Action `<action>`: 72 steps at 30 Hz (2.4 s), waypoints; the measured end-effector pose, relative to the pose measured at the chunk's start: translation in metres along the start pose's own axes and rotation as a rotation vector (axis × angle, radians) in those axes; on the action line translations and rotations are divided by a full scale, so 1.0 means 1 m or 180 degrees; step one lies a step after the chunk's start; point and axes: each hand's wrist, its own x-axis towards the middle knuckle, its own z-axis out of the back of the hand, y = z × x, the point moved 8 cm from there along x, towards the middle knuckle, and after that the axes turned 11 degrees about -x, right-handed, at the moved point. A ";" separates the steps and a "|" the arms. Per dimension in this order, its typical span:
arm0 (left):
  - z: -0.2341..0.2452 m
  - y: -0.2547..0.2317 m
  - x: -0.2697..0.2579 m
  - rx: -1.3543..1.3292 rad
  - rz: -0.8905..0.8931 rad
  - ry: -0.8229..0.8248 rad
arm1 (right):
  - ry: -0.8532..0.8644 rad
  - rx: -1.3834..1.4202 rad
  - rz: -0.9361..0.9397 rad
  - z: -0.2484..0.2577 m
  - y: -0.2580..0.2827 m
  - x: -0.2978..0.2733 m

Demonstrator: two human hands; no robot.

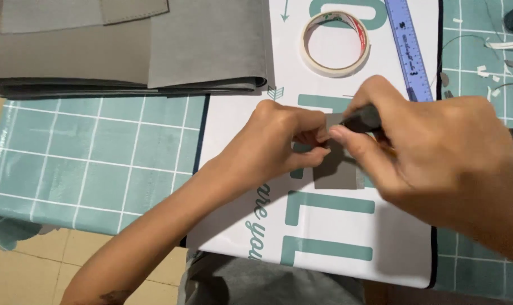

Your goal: Using a mallet and a pronged punch tool to create a row of stitching holes in a piece of leather

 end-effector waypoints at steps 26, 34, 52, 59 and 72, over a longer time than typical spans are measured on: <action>0.002 0.008 -0.001 -0.0232 0.0172 -0.0069 | 0.0375 -0.0676 0.0124 -0.035 -0.005 0.001; -0.005 0.009 0.001 0.0026 0.0123 0.0017 | 0.0137 0.2124 -0.1084 -0.020 -0.023 -0.005; -0.023 0.033 -0.035 0.1498 0.0174 -0.0257 | -0.0244 0.2059 -0.0469 -0.078 -0.007 -0.003; -0.027 0.040 -0.040 0.1890 0.0259 -0.0490 | -0.0206 0.2122 -0.0446 -0.072 0.000 -0.006; -0.022 0.035 -0.032 0.2106 0.0434 -0.0414 | -0.0727 0.1716 -0.0053 -0.042 -0.007 -0.006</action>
